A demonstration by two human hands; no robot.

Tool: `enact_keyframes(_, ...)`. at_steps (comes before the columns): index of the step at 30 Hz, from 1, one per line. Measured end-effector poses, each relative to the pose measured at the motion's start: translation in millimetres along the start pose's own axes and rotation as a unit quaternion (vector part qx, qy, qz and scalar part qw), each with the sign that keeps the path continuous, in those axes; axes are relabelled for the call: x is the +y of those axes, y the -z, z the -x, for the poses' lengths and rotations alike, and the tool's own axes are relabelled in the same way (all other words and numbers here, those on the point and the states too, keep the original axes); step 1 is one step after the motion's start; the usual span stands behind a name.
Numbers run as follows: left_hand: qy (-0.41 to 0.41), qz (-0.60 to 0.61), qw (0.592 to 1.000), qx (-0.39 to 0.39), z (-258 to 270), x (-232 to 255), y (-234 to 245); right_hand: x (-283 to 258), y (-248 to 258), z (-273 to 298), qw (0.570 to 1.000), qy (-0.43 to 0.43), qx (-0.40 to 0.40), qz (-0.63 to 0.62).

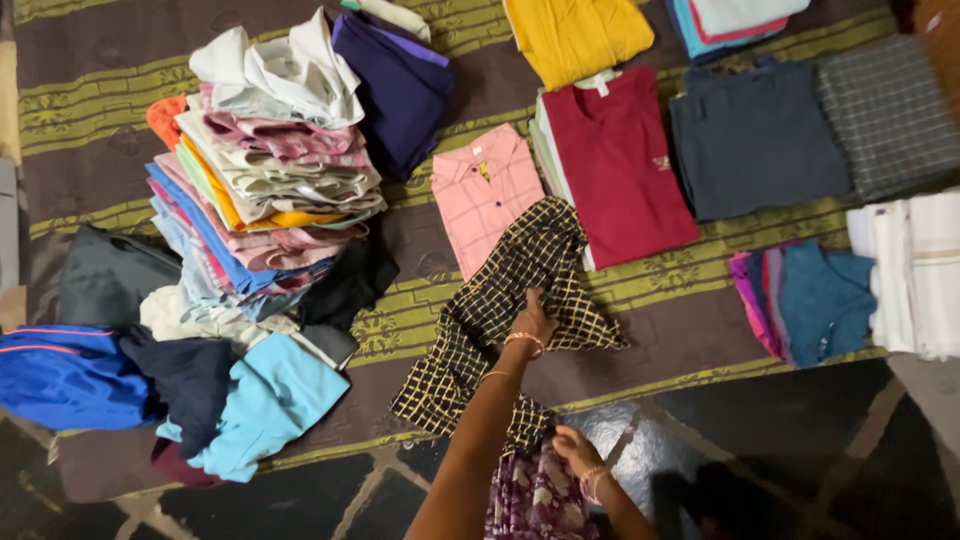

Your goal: The person folds clothes by hand on a bed, including a blue garment and a black-and-gold patterned item, placing them onto organized piles.

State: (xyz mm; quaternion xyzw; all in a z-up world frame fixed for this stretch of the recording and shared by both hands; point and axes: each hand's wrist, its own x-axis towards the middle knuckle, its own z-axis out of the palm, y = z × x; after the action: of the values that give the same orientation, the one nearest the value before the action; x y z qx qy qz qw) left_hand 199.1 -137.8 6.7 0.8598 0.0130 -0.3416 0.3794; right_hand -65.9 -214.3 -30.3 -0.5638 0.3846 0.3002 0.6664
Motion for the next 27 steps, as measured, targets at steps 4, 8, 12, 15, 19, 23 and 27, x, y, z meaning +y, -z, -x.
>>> enact_keyframes(4,-0.099,0.010,0.994,-0.038,24,19,17,-5,-36,-20,0.996,-0.032,0.024,-0.080)
enact_keyframes(8,-0.202,0.038,0.978,-0.044,22,17,25,-7,-52,-25,0.990,-0.097,0.076,-0.062)
enact_keyframes(12,-0.286,-0.050,0.957,-0.009,10,3,41,-13,-46,-7,0.965,0.123,0.179,0.145)
enact_keyframes(15,-0.358,-0.062,0.930,0.046,32,7,94,-28,-25,14,0.967,0.198,0.123,0.101)
enact_keyframes(19,-0.345,-0.097,0.922,0.150,82,29,181,-50,1,35,0.942,0.265,0.160,0.134)
enact_keyframes(23,-0.378,-0.231,0.813,0.378,124,45,256,-97,40,58,0.936,0.287,0.171,0.111)
enact_keyframes(27,-0.359,-0.301,0.744,0.477,172,59,306,-173,55,96,0.894,0.398,0.195,0.068)
